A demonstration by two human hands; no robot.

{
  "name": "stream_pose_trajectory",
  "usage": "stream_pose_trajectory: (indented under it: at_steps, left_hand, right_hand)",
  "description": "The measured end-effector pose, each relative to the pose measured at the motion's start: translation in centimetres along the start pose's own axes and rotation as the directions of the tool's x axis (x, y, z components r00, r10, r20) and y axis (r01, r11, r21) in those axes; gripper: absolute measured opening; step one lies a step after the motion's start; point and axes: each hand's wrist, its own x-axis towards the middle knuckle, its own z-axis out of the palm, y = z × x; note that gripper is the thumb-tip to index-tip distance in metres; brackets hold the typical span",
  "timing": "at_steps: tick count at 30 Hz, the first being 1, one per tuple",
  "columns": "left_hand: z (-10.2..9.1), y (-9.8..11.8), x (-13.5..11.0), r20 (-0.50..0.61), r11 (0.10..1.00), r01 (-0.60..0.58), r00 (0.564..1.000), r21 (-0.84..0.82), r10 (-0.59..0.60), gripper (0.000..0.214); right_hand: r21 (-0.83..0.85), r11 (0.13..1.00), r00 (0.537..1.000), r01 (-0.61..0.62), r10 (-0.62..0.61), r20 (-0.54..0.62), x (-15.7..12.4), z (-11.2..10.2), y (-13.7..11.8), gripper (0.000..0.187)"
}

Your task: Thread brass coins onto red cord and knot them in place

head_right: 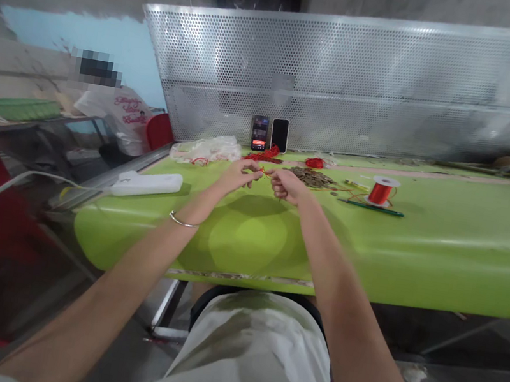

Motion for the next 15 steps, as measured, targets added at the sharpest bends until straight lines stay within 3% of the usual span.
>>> stream_pose_trajectory:
  at_steps: [3,6,15]
  left_hand:
    - [0.03,-0.06,0.06,0.010,1.000,-0.012,1.000,0.015,0.011,0.011]
    - [0.05,-0.09,0.19,-0.040,1.000,-0.007,0.999,0.012,0.008,0.008]
    - [-0.04,-0.03,0.14,-0.018,1.000,-0.007,1.000,0.008,0.007,0.011]
  right_hand:
    - [-0.011,1.000,0.998,0.029,-0.029,-0.052,0.12,-0.05,0.01,0.013]
    - [-0.018,0.997,0.995,0.069,-0.071,-0.070,0.07,-0.08,0.14,0.006]
    - [-0.024,0.997,0.997,0.077,-0.078,-0.013,0.17,-0.50,0.26,0.008]
